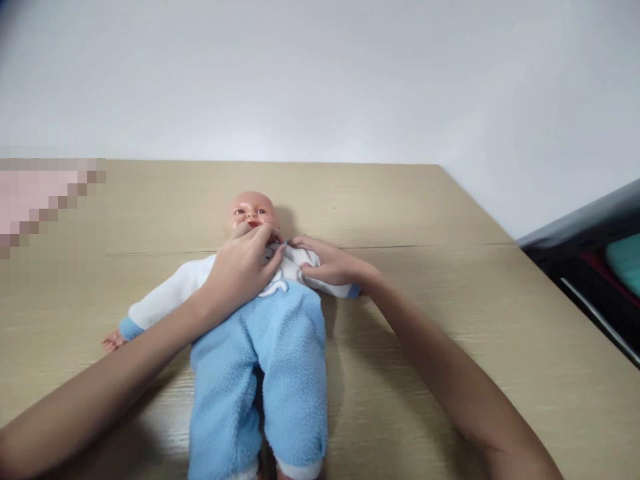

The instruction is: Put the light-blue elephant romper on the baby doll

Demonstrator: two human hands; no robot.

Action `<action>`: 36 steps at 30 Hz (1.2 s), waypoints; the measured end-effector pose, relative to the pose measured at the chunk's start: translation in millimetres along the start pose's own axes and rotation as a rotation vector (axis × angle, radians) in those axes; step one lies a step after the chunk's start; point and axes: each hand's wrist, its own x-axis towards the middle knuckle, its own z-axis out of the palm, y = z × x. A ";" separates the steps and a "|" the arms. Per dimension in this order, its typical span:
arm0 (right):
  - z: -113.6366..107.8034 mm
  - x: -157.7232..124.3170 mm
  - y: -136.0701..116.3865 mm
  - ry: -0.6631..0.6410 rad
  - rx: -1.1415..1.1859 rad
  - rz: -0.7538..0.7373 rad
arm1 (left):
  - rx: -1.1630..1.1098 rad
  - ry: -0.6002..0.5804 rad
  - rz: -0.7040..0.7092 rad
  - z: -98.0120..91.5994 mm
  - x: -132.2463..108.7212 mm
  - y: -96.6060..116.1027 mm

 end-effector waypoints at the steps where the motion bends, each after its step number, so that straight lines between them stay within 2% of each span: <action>1: -0.2 0.4 -1.6 -0.011 0.010 0.021 | 0.003 -0.001 0.002 0.3 -0.1 -0.3; 4: -0.5 -0.2 -9.5 0.006 -0.004 0.111 | 0.004 0.013 0.007 1.5 -0.6 -1.2; 7: -6.1 -5.3 -18.9 0.029 -0.121 0.124 | -0.005 0.025 0.009 1.9 -1.3 -1.3; 12: -28.8 -21.9 -32.2 -0.070 -0.254 0.098 | -0.005 0.034 0.006 1.2 -0.8 -1.4; 15: -39.7 -30.4 -36.6 -0.179 -0.293 0.267 | -0.002 0.041 0.009 2.0 -0.3 -1.1; 18: -45.1 -33.3 -35.9 -0.188 -0.421 0.368 | 0.002 0.044 0.011 1.1 -1.1 0.9; 22: -40.4 -32.6 -36.2 -0.087 -0.530 0.247 | 0.053 0.064 0.066 -14.8 -5.1 4.0; 26: -17.6 -41.2 -51.0 0.200 -0.596 -0.023 | -0.057 0.168 0.092 -47.5 -19.2 -2.2; 28: -1.4 -50.9 -57.9 0.217 -0.535 -0.076 | -0.159 0.227 0.059 -61.3 -34.1 -10.6; 30: 15.7 -61.5 -58.2 0.177 -0.383 -0.080 | -0.221 0.223 -0.006 -68.5 -54.8 -22.1; 32: 32.6 -70.0 -49.9 0.183 -0.150 -0.049 | -0.257 0.138 -0.076 -68.7 -79.5 -35.0; 34: 48.0 -74.3 -35.3 0.241 0.136 0.004 | -0.303 0.005 -0.148 -64.2 -105.0 -47.3; 36: 60.6 -74.9 -19.8 0.305 0.410 0.067 | -0.357 -0.069 -0.248 -58.2 -127.4 -56.5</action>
